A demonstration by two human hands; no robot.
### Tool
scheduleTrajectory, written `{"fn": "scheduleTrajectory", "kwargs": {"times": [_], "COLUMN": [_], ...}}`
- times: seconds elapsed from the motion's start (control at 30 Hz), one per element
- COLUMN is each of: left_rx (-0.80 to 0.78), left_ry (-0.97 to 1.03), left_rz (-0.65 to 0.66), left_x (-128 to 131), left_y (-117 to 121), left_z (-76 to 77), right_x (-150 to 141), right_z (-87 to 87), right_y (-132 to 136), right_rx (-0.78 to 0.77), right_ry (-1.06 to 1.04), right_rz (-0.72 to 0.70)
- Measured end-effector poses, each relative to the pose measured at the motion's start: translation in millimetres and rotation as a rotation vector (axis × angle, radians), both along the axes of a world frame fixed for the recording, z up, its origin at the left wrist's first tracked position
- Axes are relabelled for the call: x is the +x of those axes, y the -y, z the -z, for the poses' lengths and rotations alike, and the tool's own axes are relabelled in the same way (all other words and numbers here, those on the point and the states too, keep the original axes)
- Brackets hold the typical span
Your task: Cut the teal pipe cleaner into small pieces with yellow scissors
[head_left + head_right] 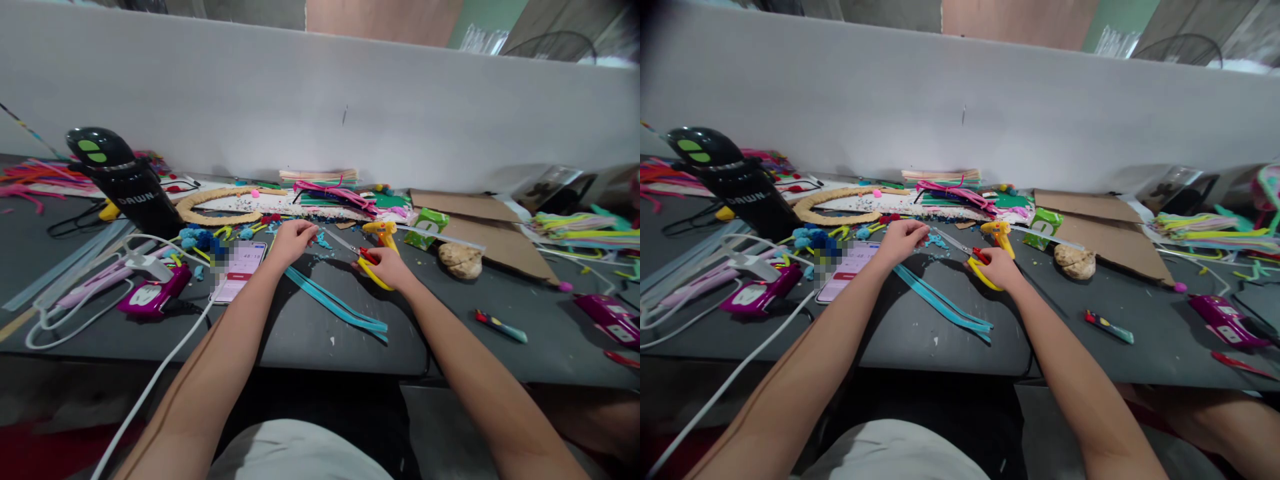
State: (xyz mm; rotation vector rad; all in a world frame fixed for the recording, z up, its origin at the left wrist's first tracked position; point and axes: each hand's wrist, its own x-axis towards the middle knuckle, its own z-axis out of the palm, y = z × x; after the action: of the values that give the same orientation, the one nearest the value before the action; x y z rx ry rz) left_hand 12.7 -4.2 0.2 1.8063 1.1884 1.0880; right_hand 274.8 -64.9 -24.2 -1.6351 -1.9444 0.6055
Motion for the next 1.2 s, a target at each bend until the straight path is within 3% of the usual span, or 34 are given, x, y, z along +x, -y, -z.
{"fn": "scheduleTrajectory", "kwargs": {"times": [0.37, 0.6, 1.2], "left_rx": [0.011, 0.019, 0.028], "left_ry": [-0.019, -0.016, -0.024], "left_rz": [-0.001, -0.001, -0.005], "left_x": [-0.2, -0.4, 0.1], "left_y": [-1.8, -0.8, 2.4], "left_z": [2.6, 1.1, -1.4], "right_x": [1.2, 0.8, 0.0], "right_z": [1.4, 2.0, -0.8], "right_y": [-2.9, -0.9, -1.1], "right_rx": [0.024, -0.001, 0.039], "right_ry": [0.074, -0.051, 0.071], "right_rz": [0.014, 0.013, 0.005]}}
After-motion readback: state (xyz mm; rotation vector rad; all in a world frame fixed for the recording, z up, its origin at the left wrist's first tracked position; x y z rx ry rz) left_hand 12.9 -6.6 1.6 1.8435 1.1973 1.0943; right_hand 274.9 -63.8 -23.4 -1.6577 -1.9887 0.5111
